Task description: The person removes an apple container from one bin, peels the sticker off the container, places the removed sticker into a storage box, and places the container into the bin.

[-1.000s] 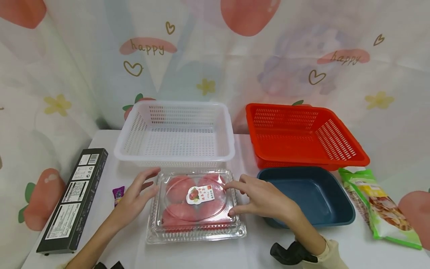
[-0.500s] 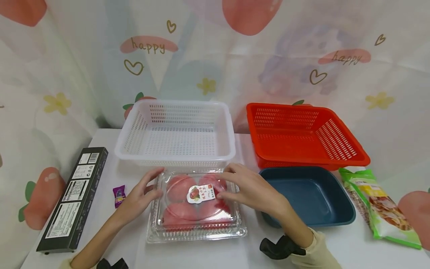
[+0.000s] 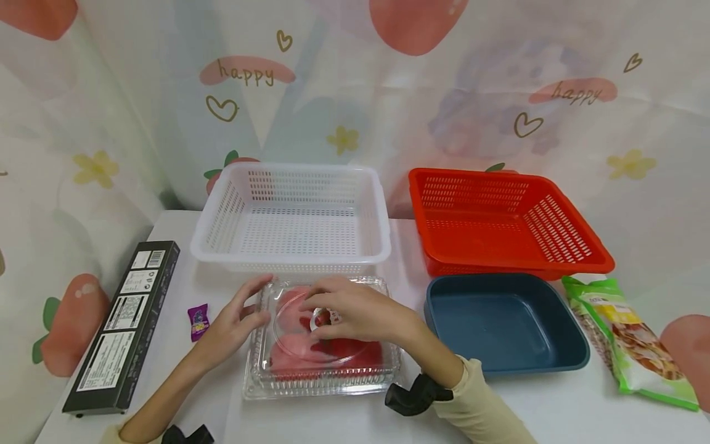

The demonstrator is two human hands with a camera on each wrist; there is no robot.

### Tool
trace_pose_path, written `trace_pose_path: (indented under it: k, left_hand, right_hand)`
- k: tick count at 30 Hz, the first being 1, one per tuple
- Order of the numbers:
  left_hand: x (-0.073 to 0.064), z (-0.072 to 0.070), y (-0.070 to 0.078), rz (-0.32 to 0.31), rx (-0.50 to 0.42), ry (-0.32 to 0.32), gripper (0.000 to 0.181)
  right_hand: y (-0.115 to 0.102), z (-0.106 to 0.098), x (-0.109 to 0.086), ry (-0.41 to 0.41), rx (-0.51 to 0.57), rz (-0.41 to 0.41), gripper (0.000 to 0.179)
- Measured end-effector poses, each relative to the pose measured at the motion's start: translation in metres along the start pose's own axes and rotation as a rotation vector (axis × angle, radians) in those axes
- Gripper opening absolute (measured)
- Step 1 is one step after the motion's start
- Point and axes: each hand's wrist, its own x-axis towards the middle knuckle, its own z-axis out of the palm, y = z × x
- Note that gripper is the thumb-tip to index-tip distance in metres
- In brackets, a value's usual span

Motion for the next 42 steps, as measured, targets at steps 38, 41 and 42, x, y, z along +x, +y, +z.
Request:
trace_pose_path:
  k: [38, 41, 42]
  left_hand:
    - [-0.0009, 0.0020, 0.0005, -0.034, -0.017, 0.001, 0.058]
    - [-0.0008, 0.0018, 0.0004, -0.033, -0.019, -0.001, 0.058]
    - [-0.0007, 0.0017, 0.0005, -0.033, -0.020, -0.002, 0.058]
  right_hand:
    - [0.0065, 0.0069, 0.0094, -0.046, -0.090, -0.073, 0.005]
    - [0.0072, 0.0076, 0.0099, -0.052, -0.107, -0.087, 0.005]
    - [0.0075, 0.0077, 0.0100, -0.052, -0.108, -0.092, 0.005]
